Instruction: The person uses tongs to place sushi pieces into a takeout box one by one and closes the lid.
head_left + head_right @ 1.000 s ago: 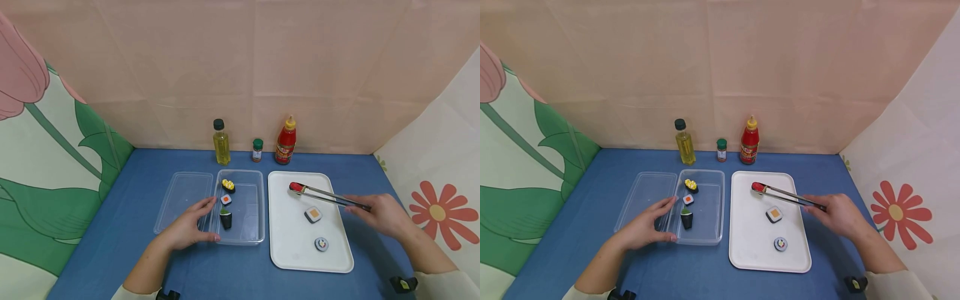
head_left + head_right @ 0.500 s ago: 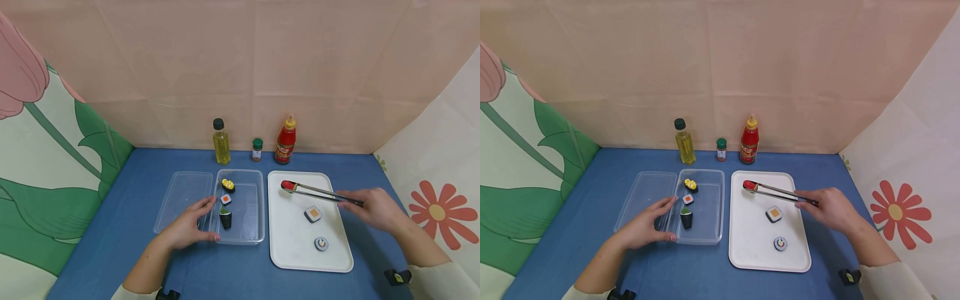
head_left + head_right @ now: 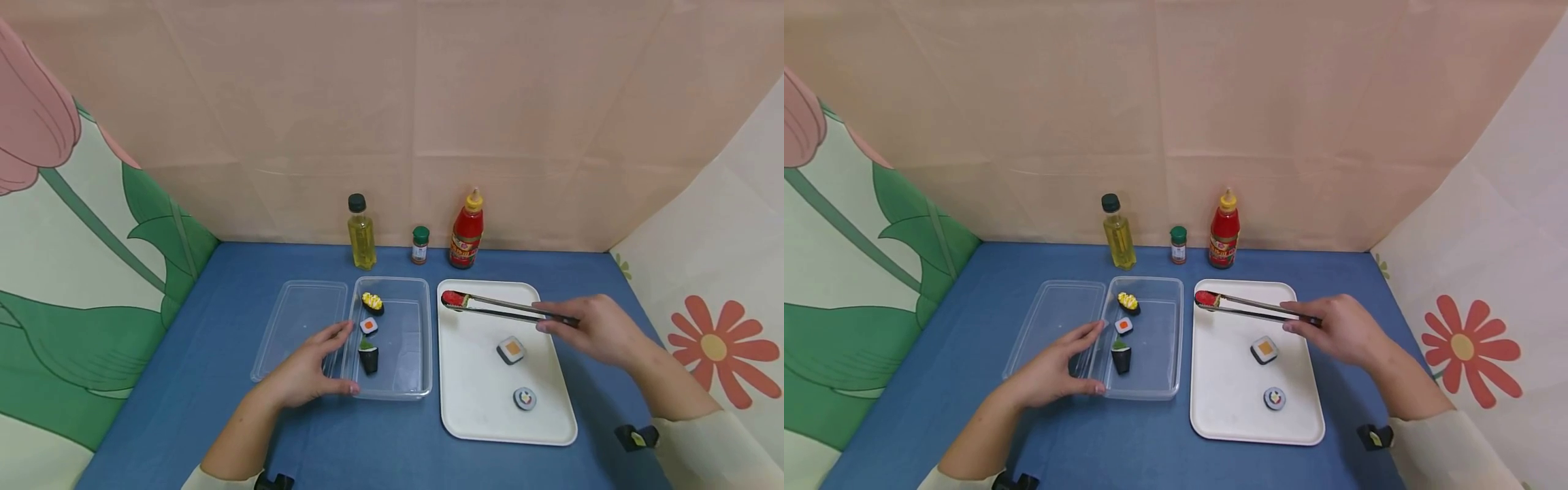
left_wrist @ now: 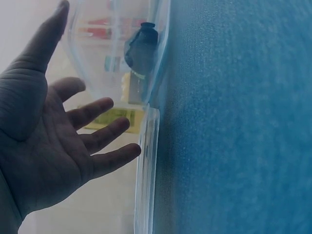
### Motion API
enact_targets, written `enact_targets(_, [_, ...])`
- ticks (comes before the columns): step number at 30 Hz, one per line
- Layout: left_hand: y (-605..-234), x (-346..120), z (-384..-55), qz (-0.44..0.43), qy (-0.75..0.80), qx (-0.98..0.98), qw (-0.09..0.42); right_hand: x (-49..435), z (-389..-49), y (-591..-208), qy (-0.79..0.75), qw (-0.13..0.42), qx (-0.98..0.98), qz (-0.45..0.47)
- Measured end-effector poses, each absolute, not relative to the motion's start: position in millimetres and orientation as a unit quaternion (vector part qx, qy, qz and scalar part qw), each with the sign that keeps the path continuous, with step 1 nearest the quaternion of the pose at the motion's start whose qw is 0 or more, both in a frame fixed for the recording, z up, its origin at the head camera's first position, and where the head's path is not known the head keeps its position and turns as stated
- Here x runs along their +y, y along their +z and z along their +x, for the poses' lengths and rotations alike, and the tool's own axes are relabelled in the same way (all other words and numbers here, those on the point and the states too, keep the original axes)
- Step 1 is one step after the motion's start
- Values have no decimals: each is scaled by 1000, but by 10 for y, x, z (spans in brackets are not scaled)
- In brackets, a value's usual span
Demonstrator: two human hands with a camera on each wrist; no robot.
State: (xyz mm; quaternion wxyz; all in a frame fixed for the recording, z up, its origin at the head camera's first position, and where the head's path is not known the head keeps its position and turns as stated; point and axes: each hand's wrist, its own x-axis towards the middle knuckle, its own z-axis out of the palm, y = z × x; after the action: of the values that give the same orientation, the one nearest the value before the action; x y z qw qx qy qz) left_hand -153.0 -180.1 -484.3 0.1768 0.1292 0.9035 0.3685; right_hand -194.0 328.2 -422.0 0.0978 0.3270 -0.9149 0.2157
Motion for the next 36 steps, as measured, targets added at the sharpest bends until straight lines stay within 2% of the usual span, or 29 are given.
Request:
enact_targets(21, [-4859, -1805, -1536, 136, 363, 906, 168, 2972, -2104, -4116, 236, 82, -901, 355])
enact_targets(36, [-4849, -1800, -1540, 124, 364, 906, 176, 2677, -2246, -4156, 238, 47, -901, 360])
